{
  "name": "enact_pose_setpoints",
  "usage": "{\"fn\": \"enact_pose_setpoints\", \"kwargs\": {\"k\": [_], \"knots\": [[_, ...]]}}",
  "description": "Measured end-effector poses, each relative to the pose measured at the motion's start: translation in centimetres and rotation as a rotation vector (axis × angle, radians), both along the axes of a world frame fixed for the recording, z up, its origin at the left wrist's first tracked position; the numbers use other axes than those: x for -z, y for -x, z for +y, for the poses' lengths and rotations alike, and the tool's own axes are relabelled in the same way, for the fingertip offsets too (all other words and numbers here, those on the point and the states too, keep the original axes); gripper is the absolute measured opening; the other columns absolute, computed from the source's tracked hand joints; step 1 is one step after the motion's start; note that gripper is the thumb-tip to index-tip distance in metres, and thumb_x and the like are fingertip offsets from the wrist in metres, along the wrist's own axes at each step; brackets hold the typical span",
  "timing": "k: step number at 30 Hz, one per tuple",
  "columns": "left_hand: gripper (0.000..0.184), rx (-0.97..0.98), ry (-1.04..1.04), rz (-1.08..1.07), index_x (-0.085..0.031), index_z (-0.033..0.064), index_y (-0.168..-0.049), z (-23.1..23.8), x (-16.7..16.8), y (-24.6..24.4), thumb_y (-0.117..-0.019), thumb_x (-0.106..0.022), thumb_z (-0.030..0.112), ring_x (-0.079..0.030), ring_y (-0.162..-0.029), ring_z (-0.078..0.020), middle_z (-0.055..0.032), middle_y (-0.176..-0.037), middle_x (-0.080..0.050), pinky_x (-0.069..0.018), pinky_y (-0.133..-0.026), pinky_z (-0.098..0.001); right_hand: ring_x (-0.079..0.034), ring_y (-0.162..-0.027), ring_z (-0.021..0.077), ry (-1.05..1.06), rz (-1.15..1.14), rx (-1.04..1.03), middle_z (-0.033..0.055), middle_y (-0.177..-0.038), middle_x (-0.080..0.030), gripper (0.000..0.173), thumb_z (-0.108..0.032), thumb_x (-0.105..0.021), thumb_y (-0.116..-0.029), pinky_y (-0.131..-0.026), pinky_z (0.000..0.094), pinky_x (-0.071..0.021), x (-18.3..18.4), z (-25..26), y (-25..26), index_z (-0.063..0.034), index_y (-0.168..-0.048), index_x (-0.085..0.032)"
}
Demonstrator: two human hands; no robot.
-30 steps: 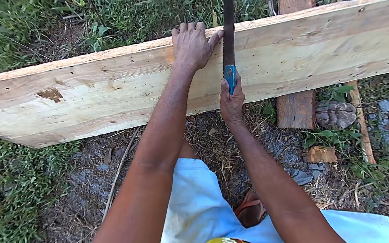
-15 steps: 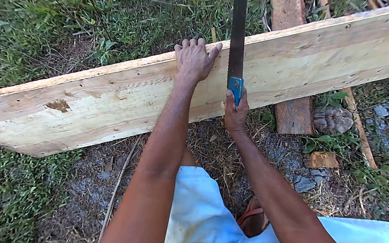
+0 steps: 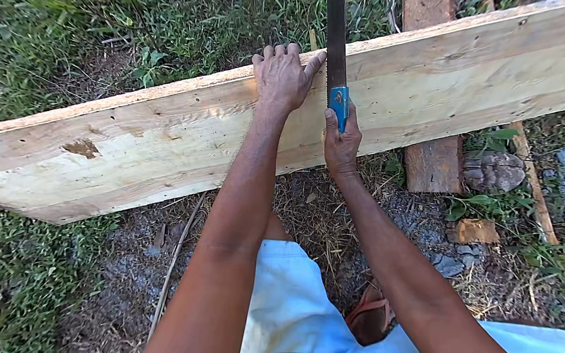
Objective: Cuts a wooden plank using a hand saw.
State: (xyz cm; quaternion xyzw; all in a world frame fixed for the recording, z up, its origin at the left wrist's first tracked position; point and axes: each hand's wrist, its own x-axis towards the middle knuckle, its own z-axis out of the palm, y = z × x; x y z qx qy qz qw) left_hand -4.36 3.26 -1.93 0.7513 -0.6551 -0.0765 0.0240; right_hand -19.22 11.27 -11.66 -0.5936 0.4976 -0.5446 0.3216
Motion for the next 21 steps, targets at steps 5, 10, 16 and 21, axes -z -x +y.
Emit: {"fn": "enact_pose_setpoints", "kwargs": {"k": [5, 10, 16, 21], "knots": [[0.089, -0.005, 0.009, 0.013, -0.061, 0.0060, -0.127, -0.1, 0.2, 0.0, -0.0983, -0.018, 0.078, -0.053, -0.130, -0.0369, -0.0181, -0.128, -0.064, -0.0368, -0.105, -0.0586, -0.064, -0.067, 0.0094, 0.011, -0.002, -0.003, 0.0088, -0.092, -0.070, 0.047, -0.022, -0.059, -0.1065, -0.064, 0.0275, -0.0572, 0.2, -0.3, 0.0, 0.0027, -0.146, -0.051], [0.090, -0.007, 0.000, -0.005, -0.061, 0.0067, -0.128, -0.3, 0.2, -0.1, -0.0977, -0.016, 0.079, -0.053, -0.131, -0.0365, -0.0174, -0.130, -0.064, -0.0369, -0.105, -0.0584, -0.063, -0.065, 0.0100, 0.016, -0.017, -0.009, 0.0088, -0.092, -0.069, 0.046, -0.021, -0.058, -0.1067, -0.062, 0.0286, -0.0574, 0.3, -0.6, -0.2, 0.0018, -0.145, -0.051], [0.090, -0.009, -0.004, 0.002, -0.061, 0.0067, -0.129, -0.6, 0.3, -0.2, -0.0976, -0.017, 0.079, -0.053, -0.132, -0.0363, -0.0171, -0.131, -0.064, -0.0364, -0.106, -0.0584, -0.066, -0.073, 0.0080, 0.036, -0.019, -0.032, 0.0099, -0.099, -0.071, 0.047, -0.020, -0.058, -0.1064, -0.068, 0.0259, -0.0583, 0.8, -0.9, -0.2, 0.0036, -0.146, -0.050], [0.091, -0.012, -0.039, -0.002, -0.060, 0.0086, -0.132, -0.9, 0.3, -0.3, -0.0974, -0.016, 0.079, -0.052, -0.133, -0.0358, -0.0164, -0.133, -0.063, -0.0356, -0.107, -0.0588, -0.064, -0.065, 0.0090, 0.072, 0.033, -0.007, 0.0105, -0.093, -0.070, 0.046, -0.019, -0.058, -0.1065, -0.063, 0.0265, -0.0569, 1.7, -1.1, -0.6, 0.0045, -0.146, -0.050]]}}
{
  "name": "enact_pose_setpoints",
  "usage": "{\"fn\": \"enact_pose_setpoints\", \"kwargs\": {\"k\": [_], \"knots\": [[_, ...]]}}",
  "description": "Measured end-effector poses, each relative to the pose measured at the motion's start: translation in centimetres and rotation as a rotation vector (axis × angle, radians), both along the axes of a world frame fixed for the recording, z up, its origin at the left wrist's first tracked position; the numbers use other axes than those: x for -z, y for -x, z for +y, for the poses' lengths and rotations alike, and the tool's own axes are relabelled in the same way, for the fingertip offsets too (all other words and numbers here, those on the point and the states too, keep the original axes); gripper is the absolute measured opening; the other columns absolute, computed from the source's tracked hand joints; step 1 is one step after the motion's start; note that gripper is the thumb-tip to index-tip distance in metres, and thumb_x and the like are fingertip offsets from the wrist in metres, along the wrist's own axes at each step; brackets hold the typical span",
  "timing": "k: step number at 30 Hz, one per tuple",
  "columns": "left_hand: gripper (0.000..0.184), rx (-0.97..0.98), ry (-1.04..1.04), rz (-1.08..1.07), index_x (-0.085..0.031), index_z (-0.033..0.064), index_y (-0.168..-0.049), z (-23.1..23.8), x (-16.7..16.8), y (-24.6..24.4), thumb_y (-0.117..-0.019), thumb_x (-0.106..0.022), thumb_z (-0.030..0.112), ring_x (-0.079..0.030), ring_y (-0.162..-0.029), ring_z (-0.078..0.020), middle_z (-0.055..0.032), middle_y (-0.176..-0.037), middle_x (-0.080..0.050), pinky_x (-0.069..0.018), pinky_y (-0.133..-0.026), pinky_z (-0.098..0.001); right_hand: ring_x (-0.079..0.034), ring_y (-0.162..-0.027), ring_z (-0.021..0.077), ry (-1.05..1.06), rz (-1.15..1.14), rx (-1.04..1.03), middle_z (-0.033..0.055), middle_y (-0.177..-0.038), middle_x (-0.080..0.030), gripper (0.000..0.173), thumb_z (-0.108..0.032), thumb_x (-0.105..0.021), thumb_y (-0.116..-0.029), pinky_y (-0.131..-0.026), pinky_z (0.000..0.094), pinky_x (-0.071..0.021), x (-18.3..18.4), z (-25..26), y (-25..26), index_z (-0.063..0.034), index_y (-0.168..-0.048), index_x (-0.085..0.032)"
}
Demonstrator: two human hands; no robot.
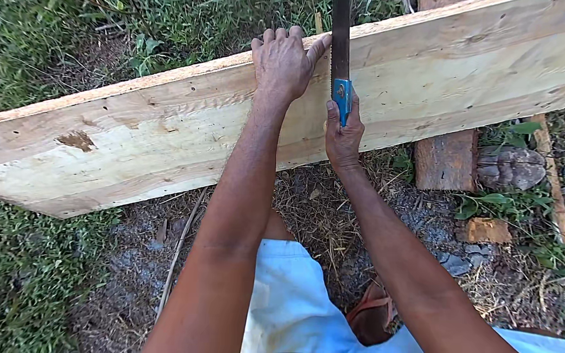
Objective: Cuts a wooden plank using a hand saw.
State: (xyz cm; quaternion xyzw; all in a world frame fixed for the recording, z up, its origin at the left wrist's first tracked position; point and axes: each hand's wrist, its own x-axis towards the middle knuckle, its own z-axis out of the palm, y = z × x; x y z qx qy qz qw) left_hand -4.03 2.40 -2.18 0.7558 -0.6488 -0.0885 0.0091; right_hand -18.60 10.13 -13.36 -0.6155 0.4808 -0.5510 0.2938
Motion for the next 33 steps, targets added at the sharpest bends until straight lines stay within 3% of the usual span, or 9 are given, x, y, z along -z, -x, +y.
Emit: {"fn": "enact_pose_setpoints", "kwargs": {"k": [4, 9, 11, 13, 16, 19, 24, 28, 33], "knots": [[0.090, -0.001, 0.006, -0.010, -0.060, 0.0088, -0.131, -0.5, 0.0, -0.2, -0.0973, -0.016, 0.080, -0.053, -0.133, -0.0353, -0.0162, -0.132, -0.064, -0.0365, -0.107, -0.0587, -0.064, -0.065, 0.0101, -0.004, 0.043, 0.001, 0.0109, -0.096, -0.071, 0.046, -0.018, -0.056, -0.1071, -0.063, 0.0279, -0.0567, 0.3, -0.1, 0.0, 0.0033, -0.147, -0.049], [0.090, 0.012, 0.014, -0.002, -0.060, 0.0063, -0.132, -1.1, -0.2, -0.4, -0.0980, -0.017, 0.079, -0.054, -0.131, -0.0374, -0.0182, -0.132, -0.064, -0.0369, -0.106, -0.0600, -0.066, -0.066, 0.0253, -0.316, 0.262, -0.024, 0.0155, -0.089, -0.070, 0.054, -0.034, -0.051, -0.1093, -0.063, 0.0457, -0.0581, 4.6, 7.3, 3.5, -0.0118, -0.157, -0.041], [0.089, 0.014, -0.001, -0.003, -0.060, 0.0067, -0.131, -0.8, 0.3, -0.5, -0.0998, -0.013, 0.076, -0.054, -0.132, -0.0367, -0.0176, -0.131, -0.064, -0.0367, -0.107, -0.0605, -0.064, -0.063, 0.0252, -0.384, 0.273, -0.014, 0.0151, -0.086, -0.069, 0.053, -0.037, -0.052, -0.1087, -0.062, 0.0452, -0.0568, 4.9, 9.1, 4.4, -0.0150, -0.157, -0.044], [0.086, 0.026, 0.016, 0.002, -0.060, 0.0066, -0.130, -0.7, 0.4, -0.3, -0.1029, -0.010, 0.070, -0.054, -0.132, -0.0359, -0.0172, -0.131, -0.064, -0.0360, -0.106, -0.0611, -0.063, -0.063, 0.0236, -0.411, 0.246, -0.004, 0.0138, -0.084, -0.068, 0.052, -0.037, -0.053, -0.1080, -0.063, 0.0441, -0.0561, 4.1, 9.3, 5.1, -0.0152, -0.154, -0.047], [0.082, 0.030, 0.043, 0.022, -0.062, 0.0056, -0.127, -0.4, 0.2, -0.3, -0.1051, -0.010, 0.065, -0.053, -0.132, -0.0359, -0.0170, -0.132, -0.064, -0.0368, -0.105, -0.0605, -0.066, -0.066, 0.0153, -0.354, 0.159, 0.021, 0.0095, -0.084, -0.070, 0.047, -0.033, -0.057, -0.1066, -0.065, 0.0364, -0.0596, 2.3, 10.0, 6.2, -0.0066, -0.146, -0.055], [0.084, 0.033, 0.031, 0.033, -0.062, 0.0062, -0.127, -0.1, 0.2, -0.5, -0.1035, -0.011, 0.068, -0.053, -0.132, -0.0359, -0.0169, -0.132, -0.064, -0.0362, -0.106, -0.0605, -0.068, -0.065, 0.0125, -0.277, 0.095, 0.043, 0.0053, -0.080, -0.069, 0.045, -0.029, -0.057, -0.1070, -0.063, 0.0332, -0.0612, -0.9, 10.5, 6.8, -0.0008, -0.141, -0.054], [0.083, 0.037, 0.021, 0.037, -0.061, 0.0070, -0.130, 0.3, 0.1, -0.3, -0.1008, -0.017, 0.072, -0.052, -0.134, -0.0362, -0.0173, -0.135, -0.062, -0.0352, -0.107, -0.0607, -0.063, -0.057, 0.0163, -0.310, 0.186, 0.076, 0.0063, -0.076, -0.066, 0.046, -0.037, -0.053, -0.1082, -0.055, 0.0372, -0.0579, -5.4, 9.0, 6.6, -0.0095, -0.145, -0.052], [0.088, 0.038, 0.019, 0.022, -0.061, 0.0065, -0.132, 0.7, -0.1, -0.3, -0.0990, -0.017, 0.075, -0.052, -0.133, -0.0368, -0.0181, -0.135, -0.062, -0.0353, -0.107, -0.0604, -0.060, -0.052, 0.0184, -0.281, 0.222, 0.063, 0.0100, -0.076, -0.065, 0.047, -0.036, -0.053, -0.1082, -0.049, 0.0374, -0.0546, -5.8, 8.6, 5.4, -0.0098, -0.147, -0.052], [0.087, 0.055, 0.003, 0.017, -0.060, 0.0056, -0.133, 0.8, -0.4, -0.3, -0.0996, -0.018, 0.075, -0.050, -0.136, -0.0376, -0.0193, -0.136, -0.061, -0.0349, -0.108, -0.0617, -0.058, -0.053, 0.0193, -0.298, 0.227, 0.077, 0.0105, -0.075, -0.064, 0.045, -0.035, -0.055, -0.1076, -0.051, 0.0371, -0.0522, -5.3, 8.7, 4.1, -0.0081, -0.143, -0.056]]}}
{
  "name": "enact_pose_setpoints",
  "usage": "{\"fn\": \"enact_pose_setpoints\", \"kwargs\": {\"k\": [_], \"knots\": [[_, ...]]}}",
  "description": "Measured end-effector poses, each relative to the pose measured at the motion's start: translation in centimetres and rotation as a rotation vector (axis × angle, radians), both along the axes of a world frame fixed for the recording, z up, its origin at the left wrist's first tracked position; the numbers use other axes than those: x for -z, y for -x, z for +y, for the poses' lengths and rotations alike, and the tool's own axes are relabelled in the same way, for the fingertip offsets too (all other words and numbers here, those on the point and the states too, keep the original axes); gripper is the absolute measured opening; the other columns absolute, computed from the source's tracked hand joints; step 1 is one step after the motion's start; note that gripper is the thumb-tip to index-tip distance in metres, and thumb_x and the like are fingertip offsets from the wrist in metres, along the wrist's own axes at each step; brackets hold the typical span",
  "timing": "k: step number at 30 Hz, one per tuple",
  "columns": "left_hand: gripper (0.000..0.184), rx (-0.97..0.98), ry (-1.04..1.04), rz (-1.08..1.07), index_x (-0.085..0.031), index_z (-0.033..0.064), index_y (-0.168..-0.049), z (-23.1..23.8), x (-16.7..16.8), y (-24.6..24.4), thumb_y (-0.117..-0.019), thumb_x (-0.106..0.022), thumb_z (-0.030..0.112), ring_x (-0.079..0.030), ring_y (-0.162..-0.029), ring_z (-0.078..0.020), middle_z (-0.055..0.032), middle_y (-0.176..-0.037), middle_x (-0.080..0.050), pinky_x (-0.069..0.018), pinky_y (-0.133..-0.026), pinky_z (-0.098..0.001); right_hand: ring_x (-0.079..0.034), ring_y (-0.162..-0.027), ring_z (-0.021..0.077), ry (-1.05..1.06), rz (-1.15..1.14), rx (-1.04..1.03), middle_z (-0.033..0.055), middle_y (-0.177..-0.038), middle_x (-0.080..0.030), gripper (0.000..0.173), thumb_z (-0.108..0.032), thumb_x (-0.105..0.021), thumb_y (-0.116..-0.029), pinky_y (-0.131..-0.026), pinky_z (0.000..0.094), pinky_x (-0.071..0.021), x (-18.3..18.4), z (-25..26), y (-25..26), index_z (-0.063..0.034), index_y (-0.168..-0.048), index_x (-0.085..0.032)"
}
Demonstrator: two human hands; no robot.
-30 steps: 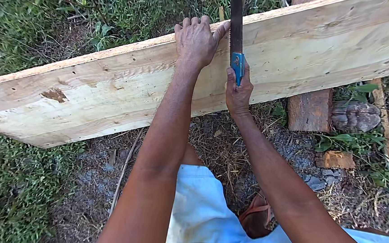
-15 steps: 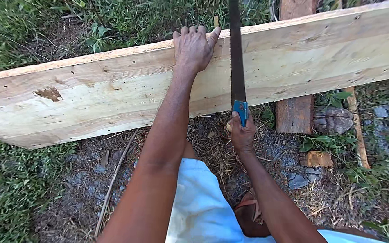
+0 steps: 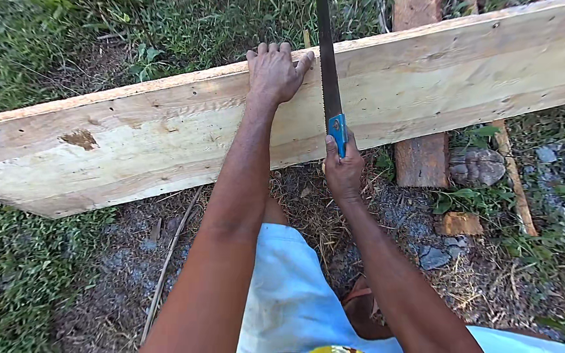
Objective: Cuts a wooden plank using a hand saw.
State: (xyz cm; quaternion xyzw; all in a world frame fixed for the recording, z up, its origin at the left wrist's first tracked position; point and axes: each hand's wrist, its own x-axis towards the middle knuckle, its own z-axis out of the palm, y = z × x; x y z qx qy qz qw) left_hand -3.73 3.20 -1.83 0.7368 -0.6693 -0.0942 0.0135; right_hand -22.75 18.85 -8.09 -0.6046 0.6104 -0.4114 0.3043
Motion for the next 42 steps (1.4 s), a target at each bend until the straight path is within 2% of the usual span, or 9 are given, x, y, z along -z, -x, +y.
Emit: {"fn": "enact_pose_setpoints", "kwargs": {"k": [5, 8, 13, 19, 23, 27, 33, 38, 42], "knots": [[0.087, -0.020, 0.029, -0.006, -0.061, 0.0055, -0.130, -0.2, 0.3, 0.1, -0.0993, -0.019, 0.075, -0.053, -0.133, -0.0374, -0.0194, -0.132, -0.063, -0.0359, -0.107, -0.0596, -0.061, -0.058, 0.0192, 0.017, 0.024, 0.011, 0.0115, -0.080, -0.068, 0.046, -0.035, -0.057, -0.1070, -0.055, 0.0368, -0.0531, 1.0, 0.6, -0.5, -0.0098, -0.146, -0.056], [0.087, -0.044, 0.051, -0.017, -0.063, 0.0067, -0.127, -0.5, 0.7, 0.2, -0.0979, -0.020, 0.076, -0.055, -0.131, -0.0359, -0.0176, -0.129, -0.065, -0.0372, -0.106, -0.0584, -0.060, -0.056, 0.0211, -0.005, 0.031, 0.003, 0.0126, -0.082, -0.067, 0.047, -0.036, -0.055, -0.1076, -0.052, 0.0388, -0.0523, 1.6, 1.1, -0.4, -0.0138, -0.149, -0.053], [0.086, -0.052, 0.054, -0.029, -0.063, 0.0073, -0.128, -0.7, 1.0, 0.2, -0.0980, -0.020, 0.076, -0.055, -0.131, -0.0352, -0.0170, -0.129, -0.065, -0.0367, -0.107, -0.0582, -0.057, -0.053, 0.0193, 0.005, 0.021, 0.002, 0.0114, -0.077, -0.065, 0.046, -0.035, -0.055, -0.1078, -0.049, 0.0372, -0.0511, 3.0, 1.5, -0.3, -0.0130, -0.148, -0.054], [0.085, -0.062, 0.054, -0.052, -0.063, 0.0093, -0.128, -0.6, 1.0, 0.4, -0.0981, -0.019, 0.076, -0.054, -0.132, -0.0339, -0.0145, -0.131, -0.065, -0.0365, -0.107, -0.0586, -0.064, -0.062, 0.0122, 0.116, -0.074, 0.007, 0.0070, -0.086, -0.070, 0.041, -0.026, -0.058, -0.1067, -0.060, 0.0314, -0.0560, 3.5, -2.6, -2.2, -0.0066, -0.142, -0.058], [0.087, -0.073, 0.051, -0.062, -0.063, 0.0100, -0.130, -0.6, 1.0, 0.6, -0.0971, -0.018, 0.077, -0.054, -0.132, -0.0343, -0.0142, -0.132, -0.066, -0.0358, -0.108, -0.0592, -0.063, -0.063, 0.0092, 0.169, -0.091, 0.012, 0.0066, -0.087, -0.070, 0.043, -0.025, -0.058, -0.1065, -0.060, 0.0274, -0.0549, 3.5, -3.8, -2.8, -0.0026, -0.143, -0.056], [0.086, -0.071, 0.065, -0.066, -0.063, 0.0091, -0.128, -0.5, 1.0, 0.7, -0.0978, -0.019, 0.076, -0.054, -0.132, -0.0338, -0.0144, -0.131, -0.065, -0.0363, -0.107, -0.0589, -0.064, -0.062, 0.0106, 0.153, -0.142, 0.015, 0.0069, -0.087, -0.070, 0.044, -0.024, -0.059, -0.1064, -0.058, 0.0295, -0.0566, 4.2, -3.1, -2.6, -0.0018, -0.144, -0.055], [0.084, -0.064, 0.057, -0.063, -0.064, 0.0117, -0.129, -0.6, 0.9, 0.6, -0.0980, -0.019, 0.076, -0.055, -0.131, -0.0337, -0.0132, -0.130, -0.066, -0.0377, -0.107, -0.0589, -0.064, -0.067, 0.0090, 0.228, -0.081, 0.015, 0.0068, -0.090, -0.071, 0.041, -0.021, -0.057, -0.1062, -0.063, 0.0267, -0.0547, 1.5, -7.1, -4.1, 0.0008, -0.140, -0.057], [0.084, -0.054, 0.060, -0.058, -0.063, 0.0111, -0.129, -0.7, 0.9, 0.6, -0.0981, -0.019, 0.076, -0.054, -0.132, -0.0341, -0.0139, -0.130, -0.066, -0.0353, -0.108, -0.0599, -0.065, -0.066, 0.0094, 0.185, -0.063, 0.005, 0.0073, -0.091, -0.072, 0.042, -0.023, -0.059, -0.1061, -0.061, 0.0272, -0.0554, 3.0, -4.2, -2.3, -0.0041, -0.144, -0.057], [0.084, -0.070, 0.059, -0.062, -0.064, 0.0112, -0.129, -0.5, 0.9, 0.7, -0.0979, -0.020, 0.076, -0.055, -0.131, -0.0347, -0.0144, -0.130, -0.066, -0.0374, -0.106, -0.0598, -0.065, -0.067, 0.0080, 0.205, -0.064, 0.039, 0.0068, -0.089, -0.072, 0.038, -0.022, -0.060, -0.1053, -0.062, 0.0255, -0.0553, 3.4, -4.3, -2.4, 0.0002, -0.136, -0.062]]}}
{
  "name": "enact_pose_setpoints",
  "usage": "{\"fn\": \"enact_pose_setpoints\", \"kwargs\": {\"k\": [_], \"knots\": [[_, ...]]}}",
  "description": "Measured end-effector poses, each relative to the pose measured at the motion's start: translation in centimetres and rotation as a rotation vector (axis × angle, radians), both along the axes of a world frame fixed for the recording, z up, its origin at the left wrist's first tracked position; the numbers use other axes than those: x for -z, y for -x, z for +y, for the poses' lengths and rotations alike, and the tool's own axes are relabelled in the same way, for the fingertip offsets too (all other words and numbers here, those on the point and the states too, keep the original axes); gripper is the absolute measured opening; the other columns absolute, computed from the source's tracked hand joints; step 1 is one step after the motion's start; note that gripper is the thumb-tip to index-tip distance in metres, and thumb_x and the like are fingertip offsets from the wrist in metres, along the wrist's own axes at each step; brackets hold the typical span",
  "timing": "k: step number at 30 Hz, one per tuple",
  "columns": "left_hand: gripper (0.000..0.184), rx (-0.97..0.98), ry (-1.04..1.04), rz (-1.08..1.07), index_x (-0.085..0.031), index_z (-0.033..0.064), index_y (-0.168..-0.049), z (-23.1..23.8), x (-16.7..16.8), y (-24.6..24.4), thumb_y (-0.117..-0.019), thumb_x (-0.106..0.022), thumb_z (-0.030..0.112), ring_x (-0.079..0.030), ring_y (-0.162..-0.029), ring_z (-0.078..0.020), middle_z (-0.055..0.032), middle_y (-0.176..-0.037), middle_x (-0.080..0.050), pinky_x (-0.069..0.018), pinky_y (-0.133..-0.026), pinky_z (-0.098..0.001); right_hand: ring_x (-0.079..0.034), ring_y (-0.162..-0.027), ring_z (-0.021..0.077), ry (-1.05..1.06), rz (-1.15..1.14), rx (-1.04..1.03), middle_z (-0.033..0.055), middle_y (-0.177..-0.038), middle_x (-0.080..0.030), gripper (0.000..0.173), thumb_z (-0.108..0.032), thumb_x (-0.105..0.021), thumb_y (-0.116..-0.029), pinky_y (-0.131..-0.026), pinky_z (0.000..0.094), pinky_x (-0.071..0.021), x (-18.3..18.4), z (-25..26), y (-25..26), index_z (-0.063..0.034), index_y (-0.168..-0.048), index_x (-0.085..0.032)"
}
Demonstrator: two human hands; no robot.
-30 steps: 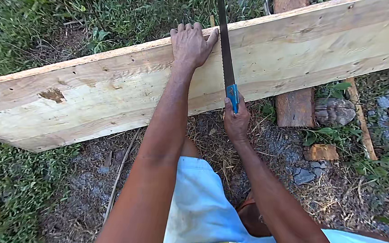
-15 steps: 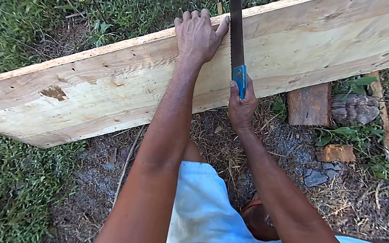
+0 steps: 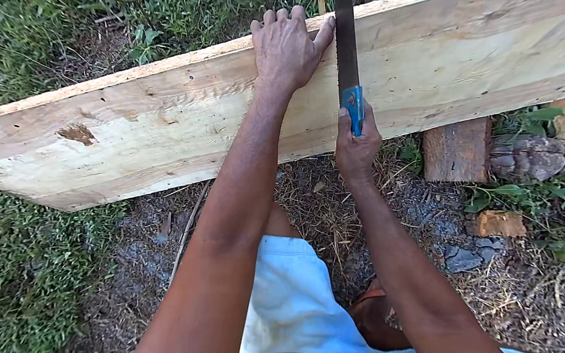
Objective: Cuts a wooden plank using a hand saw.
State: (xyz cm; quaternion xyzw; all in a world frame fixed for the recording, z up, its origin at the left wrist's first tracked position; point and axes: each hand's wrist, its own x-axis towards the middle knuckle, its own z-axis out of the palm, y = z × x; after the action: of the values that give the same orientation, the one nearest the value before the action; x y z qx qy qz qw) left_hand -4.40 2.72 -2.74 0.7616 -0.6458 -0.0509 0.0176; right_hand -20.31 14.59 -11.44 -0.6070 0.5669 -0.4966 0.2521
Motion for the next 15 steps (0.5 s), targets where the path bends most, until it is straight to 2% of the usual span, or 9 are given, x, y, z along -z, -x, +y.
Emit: {"fn": "enact_pose_setpoints", "kwargs": {"k": [2, 5, 9, 12, 15], "knots": [[0.084, -0.008, -0.012, 0.011, -0.063, 0.0115, -0.134, 0.2, -0.2, 0.0, -0.0979, -0.022, 0.076, -0.054, -0.132, -0.0344, -0.0147, -0.132, -0.065, -0.0373, -0.106, -0.0602, -0.065, -0.067, 0.0099, 0.018, 0.004, -0.006, 0.0067, -0.088, -0.071, 0.037, -0.021, -0.057, -0.1055, -0.062, 0.0281, -0.0549, -1.3, -2.2, -1.2, 0.0005, -0.135, -0.061], [0.083, 0.002, -0.010, 0.016, -0.062, 0.0125, -0.135, 0.2, -0.2, -0.2, -0.0983, -0.023, 0.075, -0.054, -0.132, -0.0341, -0.0140, -0.134, -0.065, -0.0377, -0.106, -0.0601, -0.065, -0.068, 0.0095, 0.052, -0.020, -0.024, 0.0071, -0.090, -0.072, 0.039, -0.019, -0.056, -0.1060, -0.063, 0.0272, -0.0554, -1.8, -3.4, -2.0, 0.0005, -0.140, -0.058], [0.085, 0.021, -0.011, 0.004, -0.061, 0.0120, -0.133, 0.0, -0.2, -0.3, -0.0984, -0.017, 0.075, -0.054, -0.132, -0.0344, -0.0139, -0.132, -0.065, -0.0357, -0.107, -0.0604, -0.064, -0.064, 0.0111, -0.052, 0.035, -0.023, 0.0072, -0.087, -0.071, 0.041, -0.024, -0.056, -0.1071, -0.060, 0.0296, -0.0547, -0.6, 0.3, 0.0, -0.0042, -0.142, -0.058], [0.082, 0.034, -0.021, 0.013, -0.060, 0.0106, -0.135, 0.2, -0.2, -0.4, -0.1025, -0.012, 0.068, -0.053, -0.134, -0.0350, -0.0153, -0.134, -0.064, -0.0341, -0.109, -0.0621, -0.064, -0.064, 0.0089, -0.069, 0.029, -0.016, 0.0066, -0.086, -0.071, 0.040, -0.024, -0.058, -0.1065, -0.060, 0.0270, -0.0546, 0.2, 1.5, 0.7, -0.0024, -0.140, -0.060], [0.073, 0.043, -0.015, 0.014, -0.061, 0.0128, -0.134, 0.2, -0.2, -0.3, -0.1058, -0.012, 0.059, -0.054, -0.133, -0.0339, -0.0135, -0.133, -0.065, -0.0363, -0.105, -0.0627, -0.064, -0.065, 0.0122, -0.054, 0.038, -0.027, 0.0065, -0.084, -0.069, 0.037, -0.023, -0.055, -0.1063, -0.061, 0.0317, -0.0544, -2.2, -2.3, -0.7, -0.0011, -0.135, -0.061]]}}
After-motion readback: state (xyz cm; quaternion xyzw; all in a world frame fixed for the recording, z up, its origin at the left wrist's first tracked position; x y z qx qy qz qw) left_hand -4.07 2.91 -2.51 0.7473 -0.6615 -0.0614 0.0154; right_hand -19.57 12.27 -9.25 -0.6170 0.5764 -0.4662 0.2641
